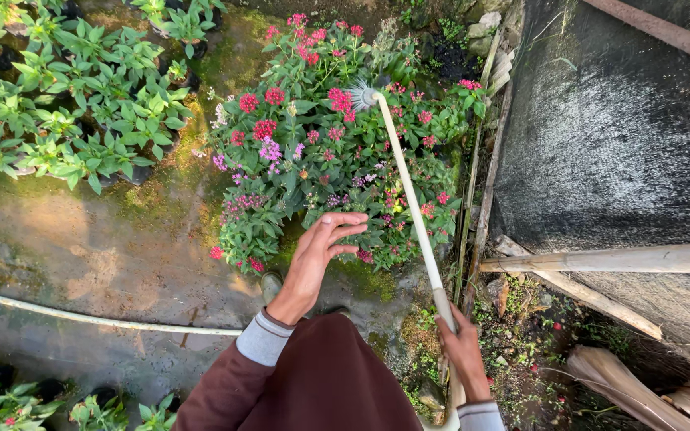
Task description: The person waters a variety of potted plants using a hose with a spray nozzle. They move along a concrete path, directing water onto flowering plants and leafy green seedlings in black nursery bags.
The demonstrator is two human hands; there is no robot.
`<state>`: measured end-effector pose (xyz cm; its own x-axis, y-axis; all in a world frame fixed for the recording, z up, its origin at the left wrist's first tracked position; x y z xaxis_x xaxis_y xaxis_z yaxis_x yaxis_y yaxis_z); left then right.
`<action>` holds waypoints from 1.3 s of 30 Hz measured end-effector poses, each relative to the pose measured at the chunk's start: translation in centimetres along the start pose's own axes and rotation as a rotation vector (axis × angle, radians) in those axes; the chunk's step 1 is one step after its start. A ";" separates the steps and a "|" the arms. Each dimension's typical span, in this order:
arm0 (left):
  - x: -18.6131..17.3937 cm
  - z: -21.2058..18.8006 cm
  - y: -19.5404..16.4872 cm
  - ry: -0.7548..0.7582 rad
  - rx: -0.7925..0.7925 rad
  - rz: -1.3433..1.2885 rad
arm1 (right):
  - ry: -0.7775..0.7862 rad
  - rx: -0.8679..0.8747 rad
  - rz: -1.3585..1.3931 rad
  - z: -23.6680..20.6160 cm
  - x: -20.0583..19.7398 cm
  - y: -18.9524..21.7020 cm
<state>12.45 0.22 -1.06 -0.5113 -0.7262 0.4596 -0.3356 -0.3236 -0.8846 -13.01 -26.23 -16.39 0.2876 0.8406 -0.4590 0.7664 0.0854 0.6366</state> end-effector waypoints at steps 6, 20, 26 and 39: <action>2.9 -0.5 1.6 -0.053 0.039 0.035 | 0.049 0.038 0.006 -1.9 -1.7 -6.1; 7.1 -5.4 6.6 -0.336 0.033 0.051 | 0.172 -0.023 -0.075 -3.4 -7.5 -16.1; 11.0 -2.4 7.1 -0.291 0.070 0.102 | 0.171 -0.070 -0.135 -3.2 -9.6 -16.8; 6.9 -7.4 7.8 -0.484 0.207 -0.021 | 0.230 -0.230 -0.010 3.2 -5.5 -14.0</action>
<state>0.40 -2.85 -4.20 -0.0660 -0.8993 0.4322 -0.1531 -0.4189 -0.8950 -23.46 -33.75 -24.74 0.1229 0.9357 -0.3307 0.6110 0.1912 0.7682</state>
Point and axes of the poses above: each hand's wrist, its own z-axis towards the middle knuckle, its own x-axis out of the palm, y = z × x, the point moved 7 cm from there along z, towards the middle knuckle, and after that the axes turned 4 degrees about y, right-handed, at the moved point
